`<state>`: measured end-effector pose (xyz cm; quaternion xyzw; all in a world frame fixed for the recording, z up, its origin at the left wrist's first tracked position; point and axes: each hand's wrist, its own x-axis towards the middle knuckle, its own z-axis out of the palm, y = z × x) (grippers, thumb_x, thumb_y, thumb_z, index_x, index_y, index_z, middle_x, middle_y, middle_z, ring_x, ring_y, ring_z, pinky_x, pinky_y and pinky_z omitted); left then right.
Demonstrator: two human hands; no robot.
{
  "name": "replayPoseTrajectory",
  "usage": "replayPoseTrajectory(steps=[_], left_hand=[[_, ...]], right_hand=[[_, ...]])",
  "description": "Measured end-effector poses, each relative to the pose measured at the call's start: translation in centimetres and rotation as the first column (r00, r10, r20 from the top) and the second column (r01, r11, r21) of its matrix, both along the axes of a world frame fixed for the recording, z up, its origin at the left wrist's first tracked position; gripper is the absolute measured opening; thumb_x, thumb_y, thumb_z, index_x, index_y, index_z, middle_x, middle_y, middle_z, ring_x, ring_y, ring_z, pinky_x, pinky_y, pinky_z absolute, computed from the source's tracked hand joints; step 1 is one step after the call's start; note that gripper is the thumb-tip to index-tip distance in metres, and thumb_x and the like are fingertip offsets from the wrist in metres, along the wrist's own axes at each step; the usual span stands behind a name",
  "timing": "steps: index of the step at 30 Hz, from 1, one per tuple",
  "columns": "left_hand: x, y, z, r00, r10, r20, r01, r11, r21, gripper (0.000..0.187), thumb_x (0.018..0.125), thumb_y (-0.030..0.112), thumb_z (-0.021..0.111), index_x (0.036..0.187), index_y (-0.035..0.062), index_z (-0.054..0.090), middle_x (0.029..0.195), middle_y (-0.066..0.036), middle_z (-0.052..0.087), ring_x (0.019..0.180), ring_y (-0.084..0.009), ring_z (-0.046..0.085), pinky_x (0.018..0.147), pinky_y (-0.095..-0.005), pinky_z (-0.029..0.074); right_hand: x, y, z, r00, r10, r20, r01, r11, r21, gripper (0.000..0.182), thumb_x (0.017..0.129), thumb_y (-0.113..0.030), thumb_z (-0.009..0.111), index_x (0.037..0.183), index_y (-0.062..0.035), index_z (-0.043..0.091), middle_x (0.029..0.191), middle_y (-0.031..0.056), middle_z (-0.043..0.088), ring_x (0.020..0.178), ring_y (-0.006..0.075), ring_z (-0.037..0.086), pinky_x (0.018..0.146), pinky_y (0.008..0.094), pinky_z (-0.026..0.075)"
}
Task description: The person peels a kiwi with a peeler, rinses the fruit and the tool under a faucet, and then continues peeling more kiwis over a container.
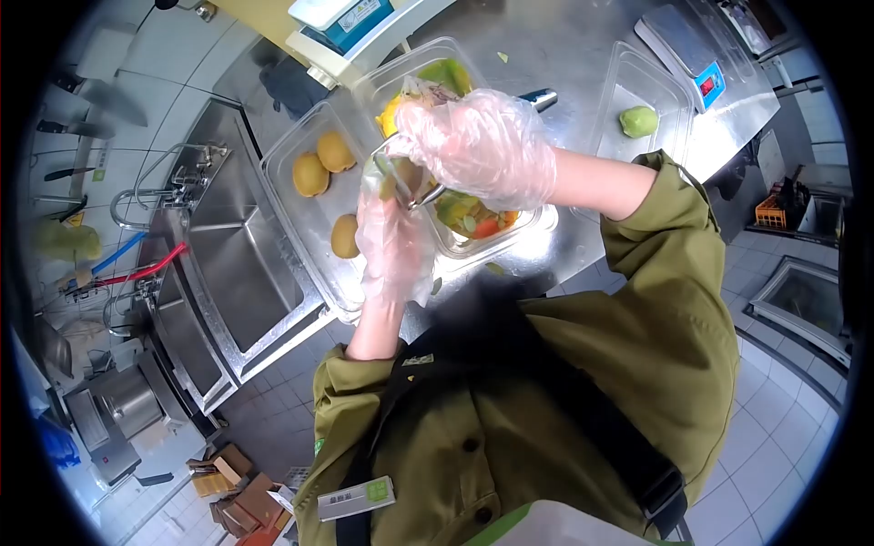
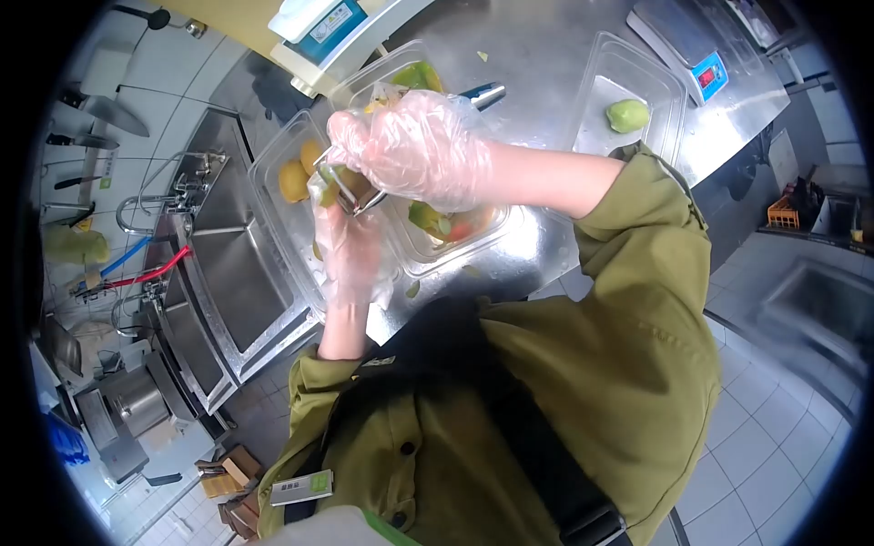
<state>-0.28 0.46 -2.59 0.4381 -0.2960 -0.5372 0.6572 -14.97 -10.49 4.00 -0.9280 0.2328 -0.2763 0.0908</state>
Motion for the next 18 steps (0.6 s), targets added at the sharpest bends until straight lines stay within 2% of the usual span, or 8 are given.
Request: replayPoseTrajectory(steps=[3, 5, 7, 11, 13, 14, 16, 18], left_hand=[[-0.6, -0.2, 2.0, 0.998, 0.062, -0.013, -0.062, 0.994, -0.091, 0.058, 0.085, 0.043, 0.06, 0.128, 0.007, 0.043, 0.122, -0.005, 0.051, 0.11, -0.0192, 0.05, 0.095, -0.0329, 0.039], [-0.5, -0.2, 2.9, 0.991, 0.131, 0.004, -0.128, 0.978, -0.166, 0.059, 0.085, 0.043, 0.06, 0.126, 0.0043, 0.044, 0.123, -0.009, 0.052, 0.112, -0.0213, 0.05, 0.103, -0.0374, 0.035], [-0.1, -0.5, 1.3, 0.991, 0.128, 0.029, -0.124, 0.986, -0.109, 0.055, 0.087, 0.039, 0.059, 0.125, 0.0026, 0.044, 0.122, -0.01, 0.051, 0.11, -0.0209, 0.051, 0.101, -0.0359, 0.036], [-0.3, -0.7, 0.4, 0.986, 0.112, 0.12, -0.107, 0.993, -0.046, 0.053, 0.089, 0.035, 0.058, 0.127, 0.0028, 0.043, 0.118, -0.008, 0.053, 0.109, -0.0189, 0.05, 0.1, -0.034, 0.034], [0.3, -0.6, 0.9, 0.969, 0.125, 0.212, -0.133, 0.991, 0.024, 0.054, 0.088, 0.035, 0.058, 0.129, 0.0032, 0.041, 0.12, -0.009, 0.053, 0.113, -0.0197, 0.049, 0.102, -0.0344, 0.033], [0.7, -0.2, 0.8, 0.992, 0.125, -0.025, -0.126, 0.988, -0.094, 0.057, 0.086, 0.036, 0.061, 0.129, 0.0044, 0.041, 0.125, -0.01, 0.051, 0.118, -0.0218, 0.048, 0.104, -0.0366, 0.033], [0.1, 0.6, 3.2, 0.993, 0.064, -0.102, -0.081, 0.982, -0.17, 0.06, 0.083, 0.039, 0.065, 0.128, 0.0061, 0.043, 0.127, -0.012, 0.05, 0.121, -0.0245, 0.046, 0.105, -0.0415, 0.033], [0.2, -0.8, 2.2, 0.979, 0.04, -0.2, -0.076, 0.982, -0.173, 0.058, 0.081, 0.037, 0.067, 0.126, 0.0071, 0.045, 0.127, -0.01, 0.051, 0.12, -0.0253, 0.047, 0.105, -0.043, 0.034]], right_hand=[[-1.5, -2.8, -4.2, 0.994, -0.07, -0.082, 0.059, 0.99, -0.126, 0.014, 0.086, -0.021, 0.056, 0.088, -0.0092, 0.049, 0.053, 0.0125, 0.054, 0.046, 0.0297, 0.056, 0.04, 0.039, 0.043], [-1.9, -3.2, -5.1, 0.986, -0.132, -0.107, 0.13, 0.991, -0.025, 0.015, 0.086, -0.022, 0.056, 0.087, -0.0088, 0.048, 0.053, 0.0132, 0.054, 0.045, 0.0308, 0.057, 0.04, 0.0396, 0.043], [-2.1, -2.3, -3.3, 0.98, -0.162, -0.116, 0.161, 0.987, -0.016, 0.017, 0.085, -0.022, 0.057, 0.087, -0.0084, 0.048, 0.053, 0.0131, 0.054, 0.044, 0.0309, 0.056, 0.04, 0.0393, 0.043], [-0.7, -0.7, -1.5, 0.986, -0.027, 0.166, 0.026, 1.0, 0.01, 0.018, 0.085, -0.023, 0.058, 0.088, -0.008, 0.047, 0.052, 0.0137, 0.053, 0.045, 0.0303, 0.055, 0.04, 0.0399, 0.043], [-0.9, -1.6, -3.0, 0.995, -0.038, 0.089, 0.041, 0.999, -0.024, 0.018, 0.087, -0.024, 0.056, 0.087, -0.0078, 0.047, 0.053, 0.0142, 0.053, 0.048, 0.0308, 0.057, 0.042, 0.0394, 0.044], [-1.3, -3.4, -5.3, 0.998, -0.065, 0.002, 0.065, 0.998, -0.008, 0.019, 0.087, -0.025, 0.055, 0.087, -0.0077, 0.047, 0.053, 0.0145, 0.053, 0.049, 0.0312, 0.057, 0.043, 0.0392, 0.045], [-2.6, -4.1, -6.1, 0.931, -0.2, -0.305, 0.222, 0.974, 0.039, 0.021, 0.088, -0.029, 0.054, 0.088, -0.0082, 0.048, 0.054, 0.015, 0.054, 0.052, 0.0321, 0.058, 0.046, 0.0391, 0.047], [-2.1, -4.8, -4.3, 0.978, -0.162, -0.133, 0.182, 0.971, 0.153, 0.022, 0.088, -0.03, 0.054, 0.087, -0.0089, 0.048, 0.056, 0.0159, 0.054, 0.053, 0.0332, 0.058, 0.047, 0.0407, 0.046]])
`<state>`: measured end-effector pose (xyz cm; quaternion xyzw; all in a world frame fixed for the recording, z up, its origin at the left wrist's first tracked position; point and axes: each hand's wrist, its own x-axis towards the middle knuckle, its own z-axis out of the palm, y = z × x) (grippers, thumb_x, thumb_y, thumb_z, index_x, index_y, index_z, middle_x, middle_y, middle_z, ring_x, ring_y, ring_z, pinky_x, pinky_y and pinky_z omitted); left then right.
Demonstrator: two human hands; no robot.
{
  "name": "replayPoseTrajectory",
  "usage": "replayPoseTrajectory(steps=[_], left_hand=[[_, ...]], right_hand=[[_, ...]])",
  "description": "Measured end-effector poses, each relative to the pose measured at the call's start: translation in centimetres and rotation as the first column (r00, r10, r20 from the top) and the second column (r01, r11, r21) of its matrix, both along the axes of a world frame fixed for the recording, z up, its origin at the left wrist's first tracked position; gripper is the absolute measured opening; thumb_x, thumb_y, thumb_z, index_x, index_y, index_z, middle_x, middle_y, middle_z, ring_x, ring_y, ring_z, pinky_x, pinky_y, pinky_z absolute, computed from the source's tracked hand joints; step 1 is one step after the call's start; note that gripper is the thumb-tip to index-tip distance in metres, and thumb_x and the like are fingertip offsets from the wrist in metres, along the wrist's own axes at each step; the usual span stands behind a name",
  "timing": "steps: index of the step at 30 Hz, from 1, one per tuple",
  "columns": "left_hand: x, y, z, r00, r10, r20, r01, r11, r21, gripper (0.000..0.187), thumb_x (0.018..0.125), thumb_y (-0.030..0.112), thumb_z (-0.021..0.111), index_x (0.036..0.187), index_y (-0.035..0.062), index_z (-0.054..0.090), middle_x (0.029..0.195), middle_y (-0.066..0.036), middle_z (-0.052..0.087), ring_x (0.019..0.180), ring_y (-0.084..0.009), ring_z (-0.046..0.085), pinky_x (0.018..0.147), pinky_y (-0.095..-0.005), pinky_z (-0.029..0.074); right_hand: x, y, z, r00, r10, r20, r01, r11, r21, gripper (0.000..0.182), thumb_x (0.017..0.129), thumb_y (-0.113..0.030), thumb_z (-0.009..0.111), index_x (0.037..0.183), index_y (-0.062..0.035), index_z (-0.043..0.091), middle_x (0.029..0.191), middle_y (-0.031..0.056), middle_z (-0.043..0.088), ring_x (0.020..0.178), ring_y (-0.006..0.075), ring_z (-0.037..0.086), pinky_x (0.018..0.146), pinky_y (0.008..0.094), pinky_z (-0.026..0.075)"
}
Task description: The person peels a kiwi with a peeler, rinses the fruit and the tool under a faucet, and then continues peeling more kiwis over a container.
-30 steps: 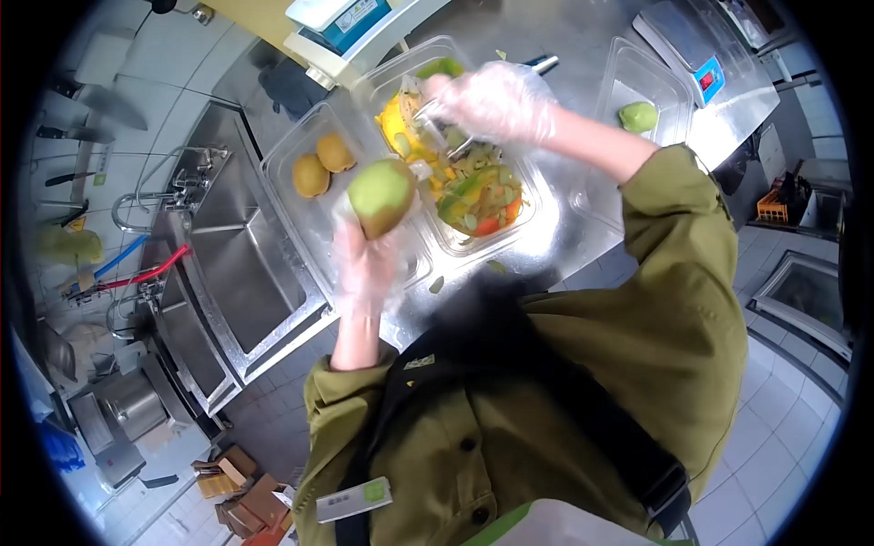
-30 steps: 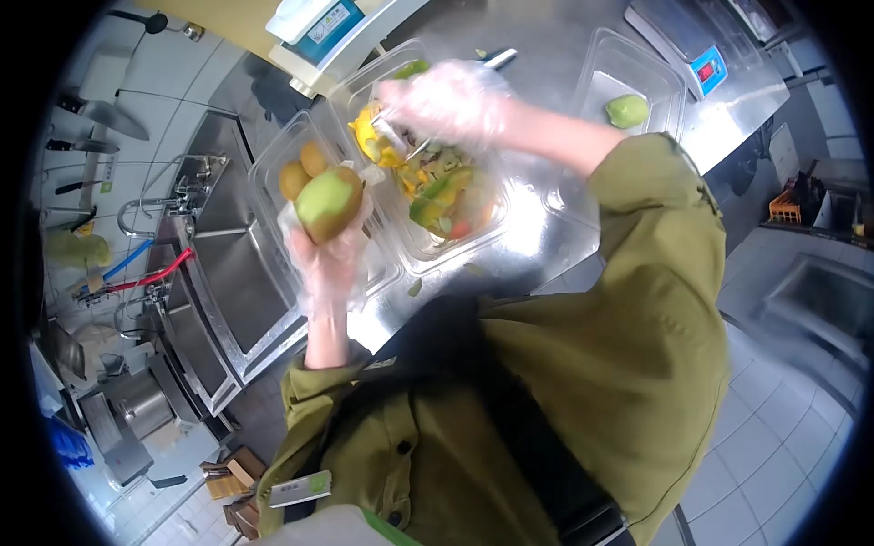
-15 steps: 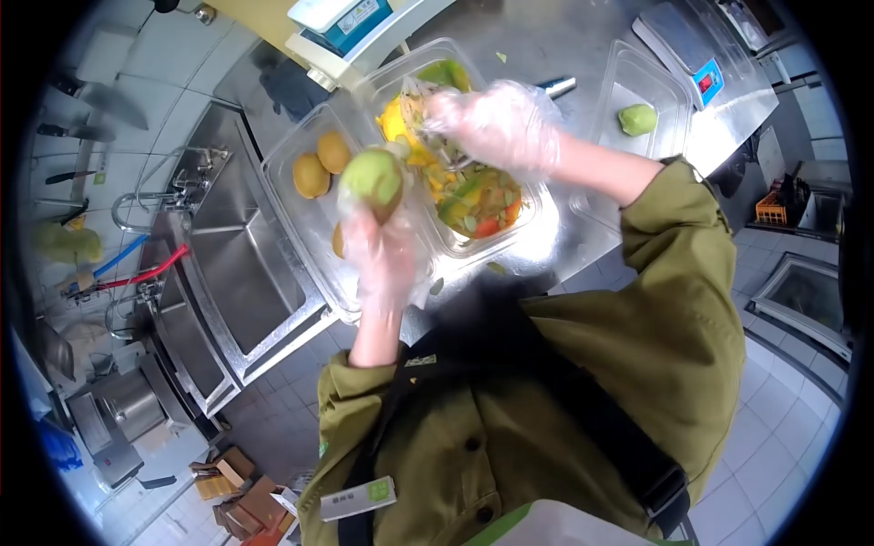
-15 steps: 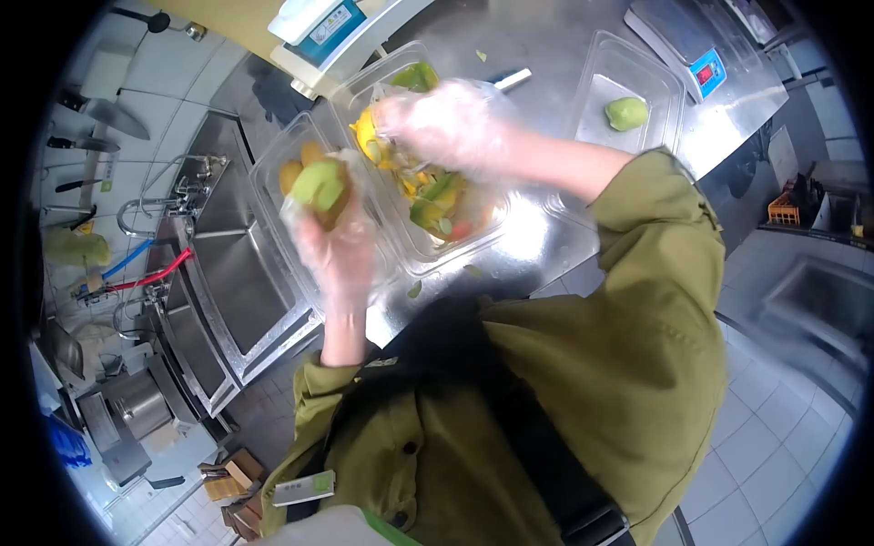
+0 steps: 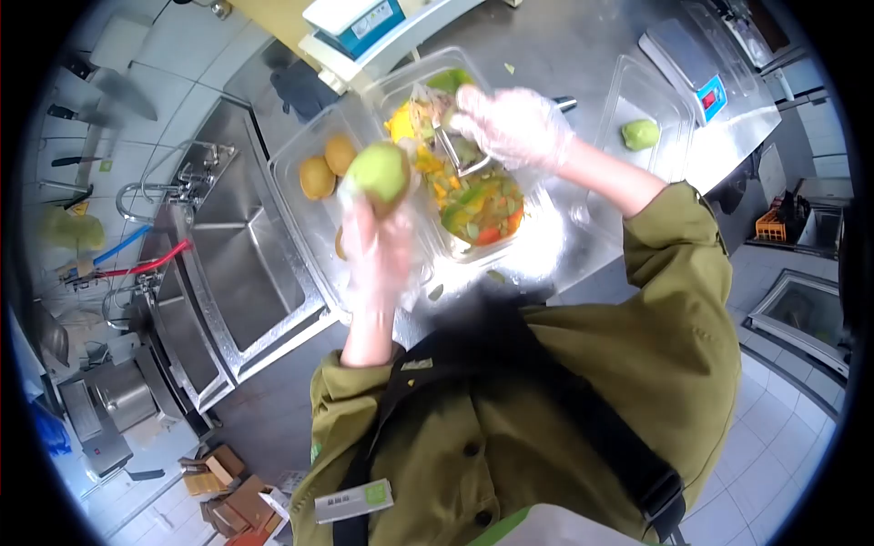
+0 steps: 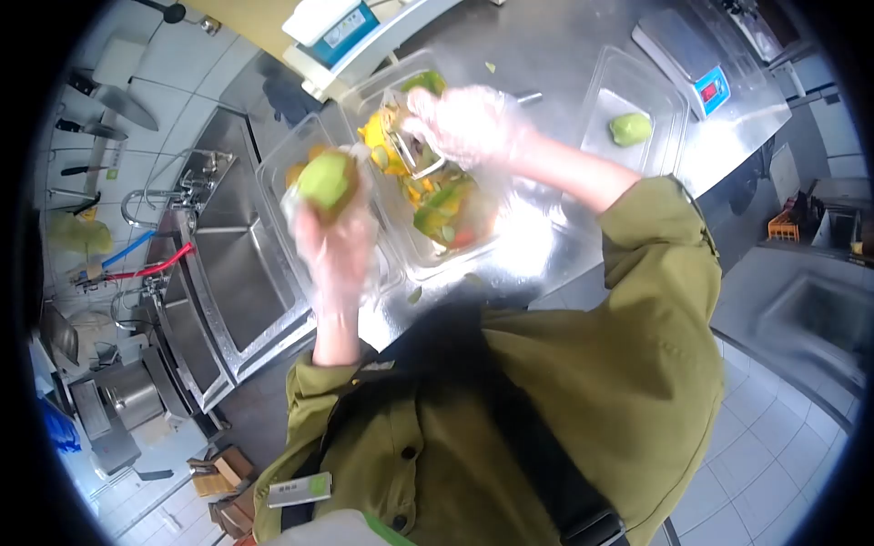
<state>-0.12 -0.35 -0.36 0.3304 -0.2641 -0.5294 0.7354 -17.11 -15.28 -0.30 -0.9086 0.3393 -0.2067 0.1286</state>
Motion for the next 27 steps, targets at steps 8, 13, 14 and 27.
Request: replayPoseTrajectory(steps=[8, 13, 14, 27], left_hand=[[-0.9, -0.1, -1.0, 0.958, -0.229, -0.173, 0.249, 0.963, 0.102, 0.046, 0.089, 0.032, 0.057, 0.126, 0.0075, 0.045, 0.126, -0.007, 0.051, 0.118, -0.024, 0.048, 0.105, -0.046, 0.034], [-1.4, -0.6, -1.9, 0.99, -0.128, -0.064, 0.138, 0.975, 0.177, 0.04, 0.093, 0.033, 0.051, 0.124, 0.0077, 0.046, 0.122, -0.006, 0.053, 0.114, -0.0209, 0.05, 0.102, -0.0421, 0.036], [-1.7, -0.8, -2.1, 0.995, -0.094, -0.025, 0.096, 0.98, 0.176, 0.04, 0.093, 0.033, 0.05, 0.124, 0.0077, 0.047, 0.121, -0.006, 0.053, 0.113, -0.0205, 0.05, 0.101, -0.041, 0.037], [-1.0, 0.6, -1.2, 0.999, -0.044, 0.025, 0.041, 0.992, 0.123, 0.051, 0.086, 0.042, 0.059, 0.123, 0.0097, 0.048, 0.121, -0.006, 0.055, 0.111, -0.0202, 0.051, 0.102, -0.039, 0.036]], right_hand=[[0.4, 4.0, 3.8, 0.954, 0.26, 0.148, -0.212, 0.938, -0.276, 0.017, 0.085, -0.025, 0.06, 0.086, -0.011, 0.051, 0.056, 0.0133, 0.052, 0.048, 0.0297, 0.055, 0.043, 0.0374, 0.043], [0.9, 4.5, 3.3, 0.977, 0.165, 0.132, -0.12, 0.948, -0.294, 0.019, 0.084, -0.026, 0.061, 0.086, -0.0102, 0.05, 0.054, 0.0115, 0.051, 0.045, 0.0284, 0.054, 0.041, 0.0377, 0.042], [1.0, 4.8, 3.2, 0.971, 0.181, 0.159, -0.121, 0.937, -0.328, 0.02, 0.084, -0.026, 0.061, 0.085, -0.0101, 0.05, 0.054, 0.0113, 0.05, 0.045, 0.028, 0.054, 0.041, 0.0376, 0.042], [0.5, 3.8, 3.9, 0.994, 0.104, 0.036, -0.1, 0.991, -0.091, 0.018, 0.092, -0.025, 0.046, 0.094, -0.0074, 0.049, 0.067, 0.0138, 0.059, 0.06, 0.0298, 0.063, 0.054, 0.0379, 0.051]])
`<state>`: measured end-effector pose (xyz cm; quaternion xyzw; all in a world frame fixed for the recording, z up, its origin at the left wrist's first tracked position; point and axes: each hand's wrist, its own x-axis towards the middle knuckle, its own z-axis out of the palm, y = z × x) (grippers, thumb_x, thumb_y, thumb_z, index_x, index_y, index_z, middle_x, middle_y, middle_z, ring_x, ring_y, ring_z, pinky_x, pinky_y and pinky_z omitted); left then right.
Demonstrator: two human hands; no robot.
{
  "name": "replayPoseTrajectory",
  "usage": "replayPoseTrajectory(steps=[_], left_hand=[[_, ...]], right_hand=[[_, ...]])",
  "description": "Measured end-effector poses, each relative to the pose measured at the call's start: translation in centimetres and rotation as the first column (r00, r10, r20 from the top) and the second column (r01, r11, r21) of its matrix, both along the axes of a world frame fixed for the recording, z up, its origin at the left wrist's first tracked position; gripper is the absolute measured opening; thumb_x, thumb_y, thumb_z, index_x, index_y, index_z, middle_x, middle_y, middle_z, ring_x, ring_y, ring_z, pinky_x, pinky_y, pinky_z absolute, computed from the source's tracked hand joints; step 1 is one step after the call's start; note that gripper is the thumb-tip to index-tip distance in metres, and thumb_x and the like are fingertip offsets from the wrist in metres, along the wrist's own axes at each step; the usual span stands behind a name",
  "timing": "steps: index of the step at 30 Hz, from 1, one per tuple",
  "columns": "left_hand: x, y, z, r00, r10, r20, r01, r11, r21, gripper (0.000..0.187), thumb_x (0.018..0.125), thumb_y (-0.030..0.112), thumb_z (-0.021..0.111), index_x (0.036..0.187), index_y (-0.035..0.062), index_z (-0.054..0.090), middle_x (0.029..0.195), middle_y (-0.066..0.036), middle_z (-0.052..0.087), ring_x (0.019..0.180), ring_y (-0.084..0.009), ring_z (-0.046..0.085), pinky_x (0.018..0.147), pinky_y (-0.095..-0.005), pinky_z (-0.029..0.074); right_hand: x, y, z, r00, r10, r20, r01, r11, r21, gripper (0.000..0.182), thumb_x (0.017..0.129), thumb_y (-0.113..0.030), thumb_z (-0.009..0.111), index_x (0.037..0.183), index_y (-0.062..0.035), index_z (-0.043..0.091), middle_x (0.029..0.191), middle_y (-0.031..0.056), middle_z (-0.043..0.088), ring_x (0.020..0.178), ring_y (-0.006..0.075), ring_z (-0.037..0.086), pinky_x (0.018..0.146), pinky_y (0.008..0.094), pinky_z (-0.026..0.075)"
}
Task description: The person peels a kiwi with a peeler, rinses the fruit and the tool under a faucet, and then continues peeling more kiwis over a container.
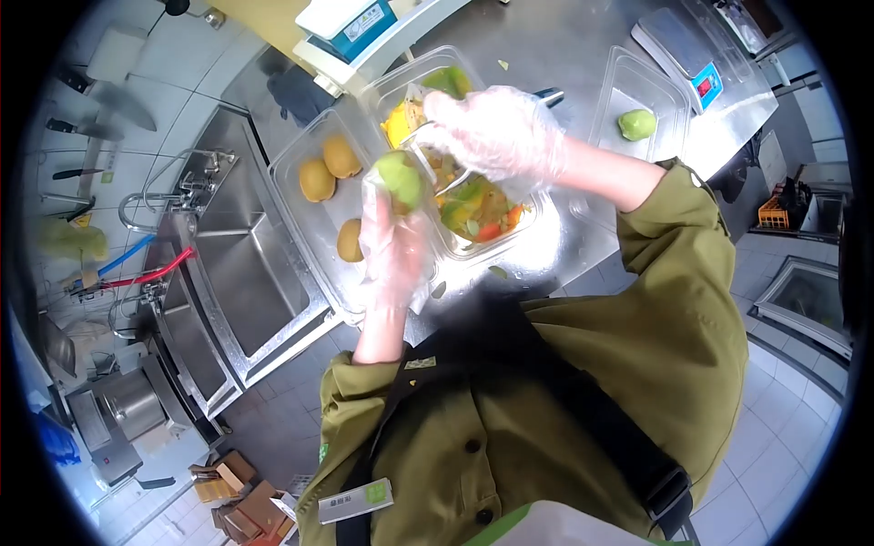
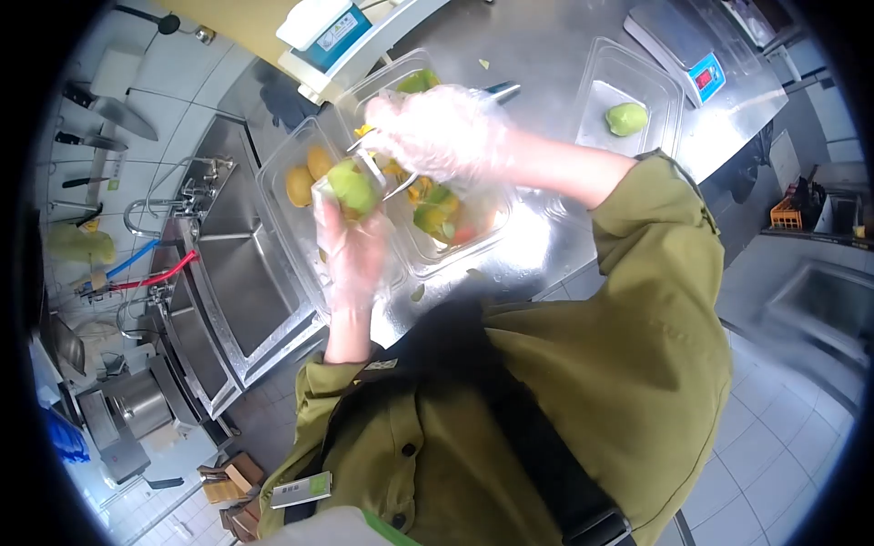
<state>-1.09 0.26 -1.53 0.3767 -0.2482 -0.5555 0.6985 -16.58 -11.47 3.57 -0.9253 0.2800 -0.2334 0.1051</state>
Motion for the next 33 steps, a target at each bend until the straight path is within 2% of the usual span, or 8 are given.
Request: replayPoseTrajectory(steps=[5, 6, 8, 16, 21, 25, 30, 33], left_hand=[[0.4, 0.7, -0.2, 0.996, -0.04, -0.074, 0.04, 0.999, 0.009, 0.056, 0.082, 0.042, 0.064, 0.126, 0.0113, 0.047, 0.129, -0.006, 0.05, 0.115, -0.0201, 0.049, 0.101, -0.039, 0.035], [0.7, 1.0, -0.2, 0.988, -0.068, -0.14, 0.065, 0.998, -0.025, 0.059, 0.081, 0.042, 0.065, 0.127, 0.0108, 0.046, 0.129, -0.006, 0.049, 0.116, -0.0209, 0.048, 0.102, -0.0398, 0.035], [1.5, 1.6, -0.5, 0.978, -0.083, -0.189, 0.076, 0.996, -0.043, 0.062, 0.08, 0.042, 0.066, 0.129, 0.0094, 0.044, 0.13, -0.007, 0.048, 0.118, -0.0226, 0.047, 0.104, -0.0428, 0.034], [0.0, -0.1, 2.0, 0.953, -0.227, -0.199, 0.223, 0.974, -0.044, 0.056, 0.089, 0.041, 0.055, 0.13, 0.0065, 0.04, 0.131, -0.009, 0.046, 0.121, -0.0257, 0.044, 0.106, -0.0497, 0.031], [0.1, 0.6, 0.3, 0.985, -0.138, 0.107, 0.122, 0.982, 0.144, 0.059, 0.092, 0.046, 0.047, 0.133, 0.0059, 0.034, 0.133, -0.01, 0.042, 0.122, -0.0258, 0.042, 0.102, -0.0499, 0.036], [0.7, 1.4, 1.2, 0.996, -0.07, -0.055, 0.077, 0.986, 0.149, 0.06, 0.091, 0.045, 0.051, 0.132, 0.003, 0.039, 0.119, -0.009, 0.05, 0.108, -0.0222, 0.051, 0.096, -0.0415, 0.042], [1.0, 0.9, 1.0, 0.985, -0.167, 0.039, 0.16, 0.976, 0.148, 0.06, 0.09, 0.039, 0.054, 0.135, 0.0031, 0.035, 0.126, -0.01, 0.048, 0.113, -0.0223, 0.05, 0.096, -0.041, 0.043], [2.3, 1.1, 0.5, 0.947, -0.235, 0.218, 0.21, 0.969, 0.132, 0.065, 0.088, 0.04, 0.057, 0.135, 0.002, 0.034, 0.128, -0.011, 0.047, 0.115, -0.0232, 0.05, 0.094, -0.0396, 0.044]], right_hand=[[0.3, -1.1, -2.5, 0.988, 0.098, 0.122, -0.067, 0.969, -0.237, 0.02, 0.087, -0.028, 0.056, 0.096, -0.0114, 0.049, 0.057, 0.0127, 0.056, 0.049, 0.0315, 0.056, 0.044, 0.0388, 0.045], [-0.2, -2.4, -4.0, 1.0, 0.031, 0.001, -0.031, 0.999, -0.009, 0.02, 0.087, -0.03, 0.055, 0.094, -0.0123, 0.048, 0.058, 0.014, 0.056, 0.048, 0.0318, 0.056, 0.043, 0.0399, 0.044], [-1.2, -3.5, -4.8, 0.988, -0.077, -0.133, 0.077, 0.997, -0.008, 0.018, 0.088, -0.03, 0.054, 0.094, -0.0138, 0.049, 0.06, 0.0146, 0.057, 0.047, 0.0315, 0.056, 0.043, 0.0405, 0.044], [0.7, -0.8, 1.5, 0.977, 0.183, -0.105, -0.193, 0.977, -0.094, 0.023, 0.088, -0.029, 0.052, 0.089, -0.0066, 0.047, 0.059, 0.0131, 0.057, 0.058, 0.0304, 0.062, 0.05, 0.0397, 0.049], [1.1, -2.4, -1.6, 0.942, 0.321, 0.097, -0.294, 0.929, -0.227, 0.017, 0.084, -0.022, 0.055, 0.092, -0.0084, 0.049, 0.058, 0.0109, 0.056, 0.053, 0.0292, 0.06, 0.046, 0.0381, 0.047], [-0.8, -4.9, -1.7, 0.963, 0.0, -0.27, -0.071, 0.964, -0.255, 0.019, 0.088, -0.026, 0.052, 0.093, -0.0078, 0.047, 0.054, 0.0129, 0.055, 0.048, 0.0296, 0.058, 0.042, 0.0399, 0.045], [0.7, -1.6, 1.2, 0.951, 0.284, -0.12, -0.276, 0.958, 0.077, 0.025, 0.091, -0.031, 0.046, 0.095, -0.0075, 0.05, 0.065, 0.0168, 0.059, 0.061, 0.0337, 0.062, 0.052, 0.041, 0.049], [0.9, -3.0, -1.3, 0.954, 0.295, -0.06, -0.301, 0.931, -0.208, 0.019, 0.088, -0.03, 0.054, 0.089, -0.0117, 0.049, 0.056, 0.0106, 0.055, 0.047, 0.0279, 0.058, 0.043, 0.0379, 0.046]])
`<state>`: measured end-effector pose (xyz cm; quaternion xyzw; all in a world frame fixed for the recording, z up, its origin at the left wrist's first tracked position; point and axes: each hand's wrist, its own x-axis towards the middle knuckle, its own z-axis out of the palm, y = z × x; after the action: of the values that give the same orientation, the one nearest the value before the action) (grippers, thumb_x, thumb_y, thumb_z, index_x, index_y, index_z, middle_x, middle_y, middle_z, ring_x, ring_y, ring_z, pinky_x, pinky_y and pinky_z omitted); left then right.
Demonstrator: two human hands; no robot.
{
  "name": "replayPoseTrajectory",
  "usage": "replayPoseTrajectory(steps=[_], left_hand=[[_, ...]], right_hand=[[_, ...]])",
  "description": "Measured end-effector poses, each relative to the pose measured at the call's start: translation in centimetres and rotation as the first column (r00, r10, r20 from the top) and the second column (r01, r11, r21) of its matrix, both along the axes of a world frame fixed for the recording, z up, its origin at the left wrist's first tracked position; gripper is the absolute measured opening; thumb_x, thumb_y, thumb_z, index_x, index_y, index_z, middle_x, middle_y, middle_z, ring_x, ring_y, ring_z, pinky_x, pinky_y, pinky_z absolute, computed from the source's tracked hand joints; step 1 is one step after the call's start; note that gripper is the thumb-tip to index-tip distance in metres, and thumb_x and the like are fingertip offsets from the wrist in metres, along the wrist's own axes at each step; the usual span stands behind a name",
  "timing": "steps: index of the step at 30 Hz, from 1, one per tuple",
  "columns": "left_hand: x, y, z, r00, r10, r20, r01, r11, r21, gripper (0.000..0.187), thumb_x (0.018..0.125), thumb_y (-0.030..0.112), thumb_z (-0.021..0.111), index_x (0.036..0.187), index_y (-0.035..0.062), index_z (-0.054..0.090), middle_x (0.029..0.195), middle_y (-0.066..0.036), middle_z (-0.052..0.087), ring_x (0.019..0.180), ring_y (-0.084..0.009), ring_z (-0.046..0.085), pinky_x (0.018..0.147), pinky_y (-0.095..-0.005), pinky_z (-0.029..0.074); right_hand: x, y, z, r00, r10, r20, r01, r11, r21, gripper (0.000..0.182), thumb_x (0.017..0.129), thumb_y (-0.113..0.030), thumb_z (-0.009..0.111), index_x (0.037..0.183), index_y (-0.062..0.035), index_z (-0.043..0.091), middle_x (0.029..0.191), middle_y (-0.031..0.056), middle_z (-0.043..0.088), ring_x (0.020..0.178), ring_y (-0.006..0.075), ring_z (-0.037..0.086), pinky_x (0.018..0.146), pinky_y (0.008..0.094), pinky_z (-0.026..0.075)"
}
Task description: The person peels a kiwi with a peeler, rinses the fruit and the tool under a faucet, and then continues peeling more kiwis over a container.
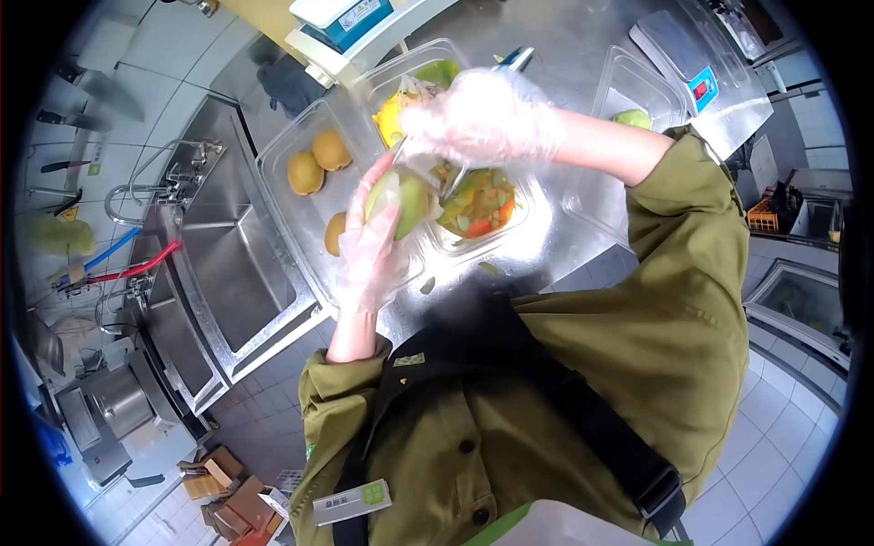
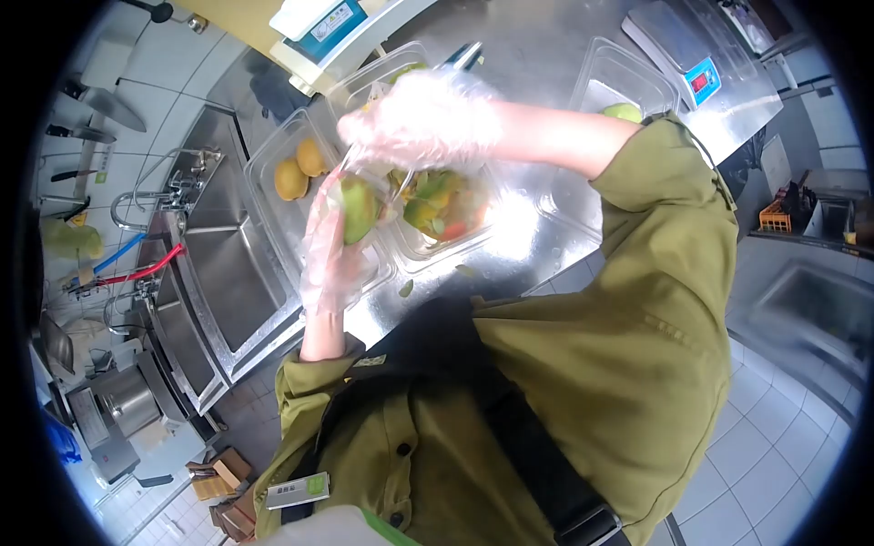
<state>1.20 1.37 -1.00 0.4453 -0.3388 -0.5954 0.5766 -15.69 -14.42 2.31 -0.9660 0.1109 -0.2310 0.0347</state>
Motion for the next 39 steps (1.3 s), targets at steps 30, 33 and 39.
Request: replayPoseTrajectory(steps=[30, 33, 39], left_hand=[[1.6, -0.3, 2.5, 0.99, -0.021, -0.136, 0.023, 1.0, 0.007, 0.075, 0.083, 0.043, 0.062, 0.139, 0.0052, 0.029, 0.128, -0.009, 0.048, 0.115, -0.0226, 0.05, 0.102, -0.0377, 0.037], [0.3, -0.8, -0.2, 0.943, 0.095, -0.319, -0.079, 0.995, 0.063, 0.075, 0.084, 0.059, 0.051, 0.136, 0.0072, 0.035, 0.126, -0.009, 0.05, 0.11, -0.0244, 0.052, 0.086, -0.0355, 0.044], [-0.6, -1.4, 1.8, 0.954, -0.076, -0.288, 0.106, 0.99, 0.089, 0.063, 0.09, 0.052, 0.046, 0.134, 0.0075, 0.036, 0.123, -0.009, 0.049, 0.106, -0.0243, 0.053, 0.089, -0.0382, 0.044]], right_hand=[[-0.2, -3.1, 0.5, 0.992, -0.119, -0.035, 0.123, 0.982, 0.141, 0.026, 0.085, -0.035, 0.06, 0.086, -0.0116, 0.048, 0.051, 0.0112, 0.048, 0.048, 0.0331, 0.053, 0.042, 0.0403, 0.04], [0.3, -1.6, 1.1, 0.999, -0.046, -0.001, 0.046, 0.99, 0.13, 0.028, 0.088, -0.036, 0.054, 0.09, -0.0086, 0.048, 0.055, 0.0148, 0.053, 0.05, 0.0341, 0.055, 0.044, 0.0418, 0.043], [0.8, -0.1, 3.6, 0.999, 0.041, -0.018, -0.04, 0.999, 0.023, 0.024, 0.084, -0.03, 0.059, 0.088, -0.0093, 0.048, 0.05, 0.0099, 0.049, 0.046, 0.0284, 0.054, 0.041, 0.037, 0.041]])
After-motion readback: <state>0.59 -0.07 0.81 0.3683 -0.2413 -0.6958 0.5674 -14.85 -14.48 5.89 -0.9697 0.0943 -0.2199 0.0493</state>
